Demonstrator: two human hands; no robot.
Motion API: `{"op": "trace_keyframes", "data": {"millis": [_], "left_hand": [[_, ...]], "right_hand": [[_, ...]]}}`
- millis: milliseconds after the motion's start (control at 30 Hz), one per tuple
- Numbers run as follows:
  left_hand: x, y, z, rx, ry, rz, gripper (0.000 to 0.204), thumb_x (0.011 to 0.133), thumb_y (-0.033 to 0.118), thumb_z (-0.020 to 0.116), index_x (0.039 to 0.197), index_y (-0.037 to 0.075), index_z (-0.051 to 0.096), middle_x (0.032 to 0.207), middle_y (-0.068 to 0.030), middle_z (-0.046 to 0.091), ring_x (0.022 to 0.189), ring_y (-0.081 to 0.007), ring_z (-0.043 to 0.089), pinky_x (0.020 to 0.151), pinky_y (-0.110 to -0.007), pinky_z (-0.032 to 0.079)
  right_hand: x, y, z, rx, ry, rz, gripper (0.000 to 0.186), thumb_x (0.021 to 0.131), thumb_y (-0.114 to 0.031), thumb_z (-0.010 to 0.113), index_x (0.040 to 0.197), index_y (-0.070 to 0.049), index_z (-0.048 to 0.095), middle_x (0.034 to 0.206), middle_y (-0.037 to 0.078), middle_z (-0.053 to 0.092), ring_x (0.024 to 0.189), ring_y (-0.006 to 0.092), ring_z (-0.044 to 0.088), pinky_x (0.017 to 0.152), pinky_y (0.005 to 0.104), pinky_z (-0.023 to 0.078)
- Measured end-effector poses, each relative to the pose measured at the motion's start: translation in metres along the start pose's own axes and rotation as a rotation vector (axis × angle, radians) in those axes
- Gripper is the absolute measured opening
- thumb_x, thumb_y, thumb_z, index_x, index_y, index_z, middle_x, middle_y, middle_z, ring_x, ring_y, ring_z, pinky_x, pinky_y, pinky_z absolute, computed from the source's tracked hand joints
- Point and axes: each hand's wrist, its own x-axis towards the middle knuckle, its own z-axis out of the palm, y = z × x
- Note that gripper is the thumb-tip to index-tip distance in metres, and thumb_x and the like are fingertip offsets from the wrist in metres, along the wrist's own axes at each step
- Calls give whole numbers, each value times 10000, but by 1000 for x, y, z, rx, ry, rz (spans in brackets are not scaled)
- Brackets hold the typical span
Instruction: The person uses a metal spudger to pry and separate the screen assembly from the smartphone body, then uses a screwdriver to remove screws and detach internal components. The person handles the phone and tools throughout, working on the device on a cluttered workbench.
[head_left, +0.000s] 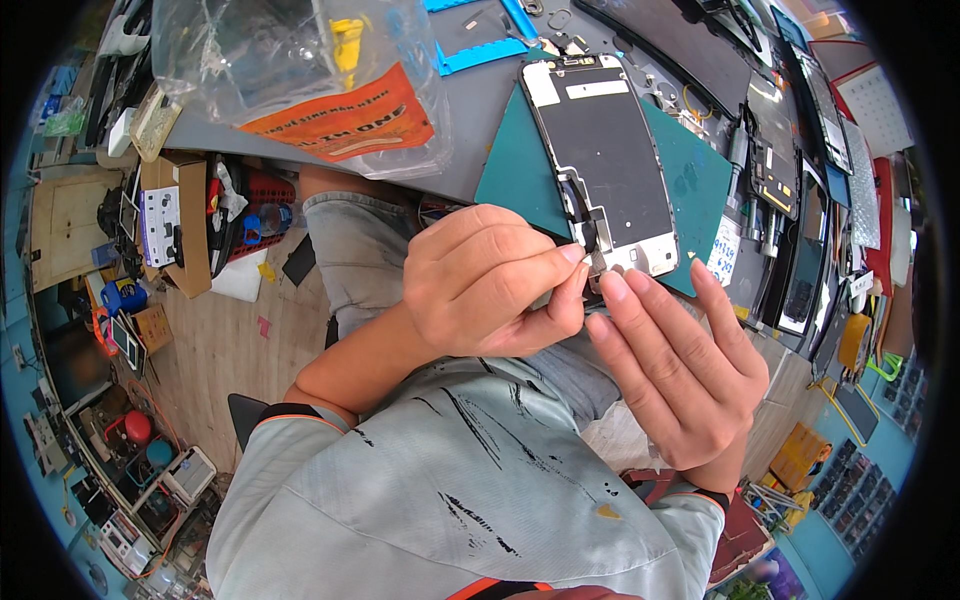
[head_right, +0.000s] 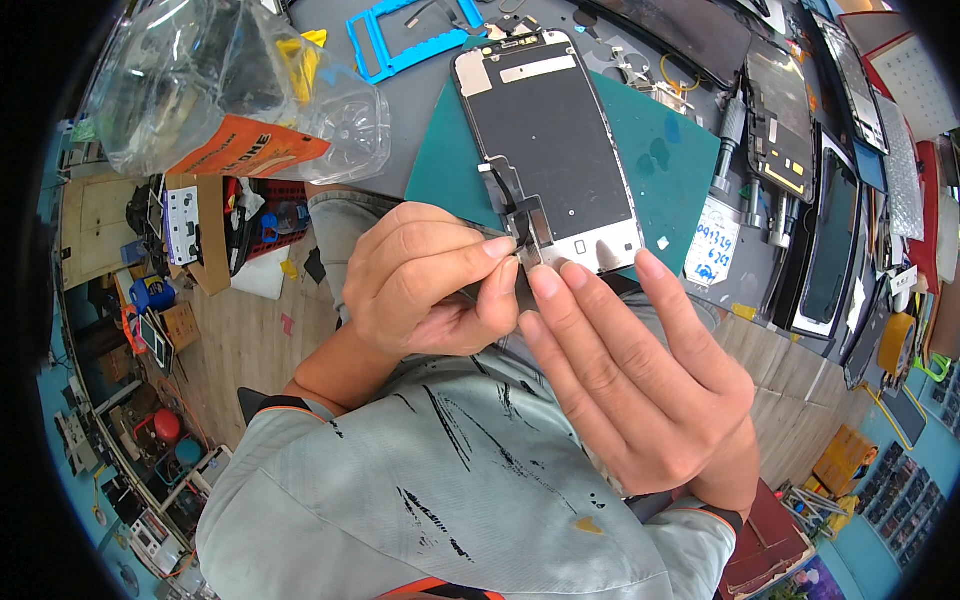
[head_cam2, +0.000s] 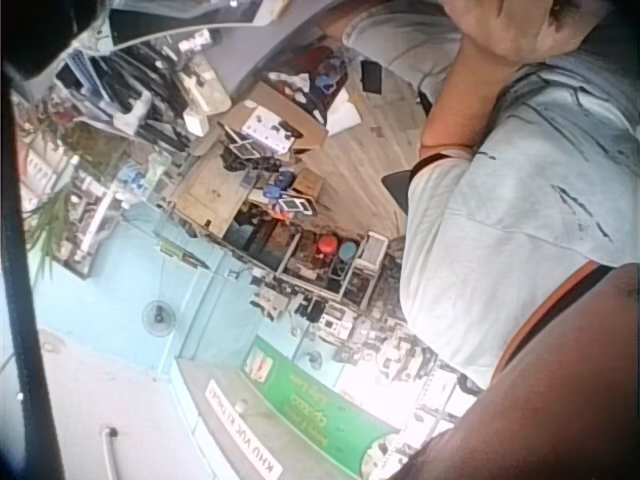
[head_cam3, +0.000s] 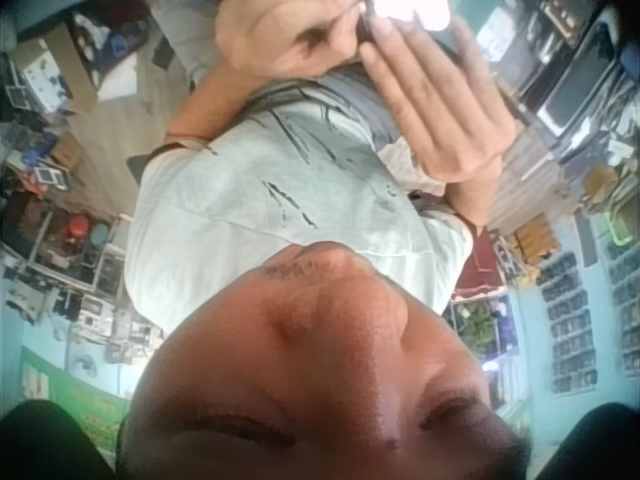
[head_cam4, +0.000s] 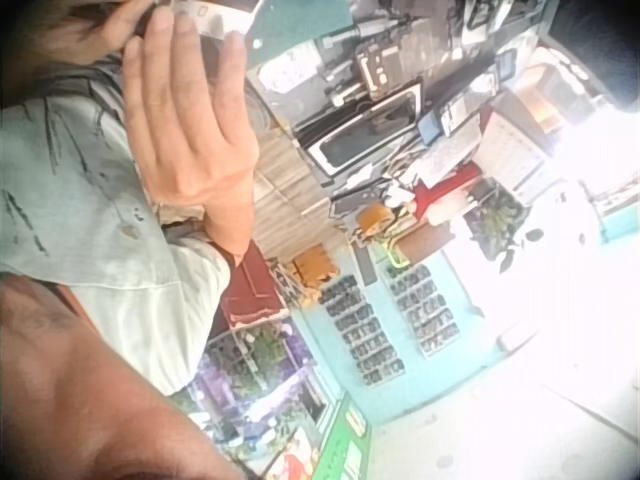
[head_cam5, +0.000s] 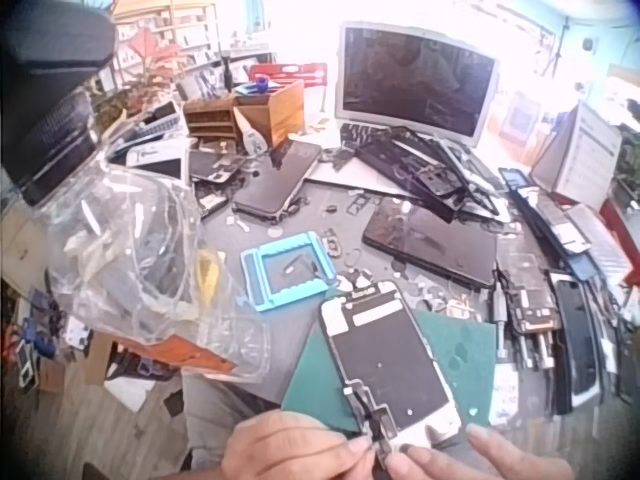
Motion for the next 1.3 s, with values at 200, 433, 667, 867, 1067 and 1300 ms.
{"op": "trace_keyframes", "data": {"millis": [200,433,667,867,1067,1300], "left_hand": [[0,1,0,3,2,5,212,785,16,839,974,25,744,850,-50,720,674,-214,694,599,-311,581],[0,0,0,6,-4,2,219,781,14,839,978,24,746,846,-50,716,670,-216,691,599,-311,580],[2,2,-3,3,-24,12,258,804,-11,844,1034,9,727,843,-71,723,654,-216,680,589,-318,561],[8,5,-8,-16,-59,-9,323,760,-5,893,1041,5,735,821,-87,719,655,-224,673,576,-325,536],[11,10,-14,-56,-73,-99,309,776,-2,920,1029,3,744,803,-86,717,632,-189,654,567,-296,513],[45,45,-20,-90,-98,-686,97,948,22,813,910,8,725,655,59,581,596,11,482,523,-202,370]], "right_hand": [[-1,4,-1,-57,-5,-78,294,920,-109,699,1175,-23,818,1265,132,805,1252,252,750,1125,492,577],[3,1,-4,23,-1,6,275,926,-151,728,1171,-82,832,1214,119,823,1199,278,779,1144,534,555],[-12,24,12,222,214,23,281,856,-26,778,1135,-36,804,1203,173,812,1112,319,798,1052,496,604],[-18,18,20,524,512,335,272,886,85,739,1149,30,779,1201,237,779,1059,339,801,968,403,627],[27,33,28,478,547,284,281,816,130,718,1061,14,788,1047,137,675,897,237,682,779,306,548],[48,35,38,542,445,252,176,793,6,807,961,10,756,1018,123,604,839,244,625,699,324,516]]}}
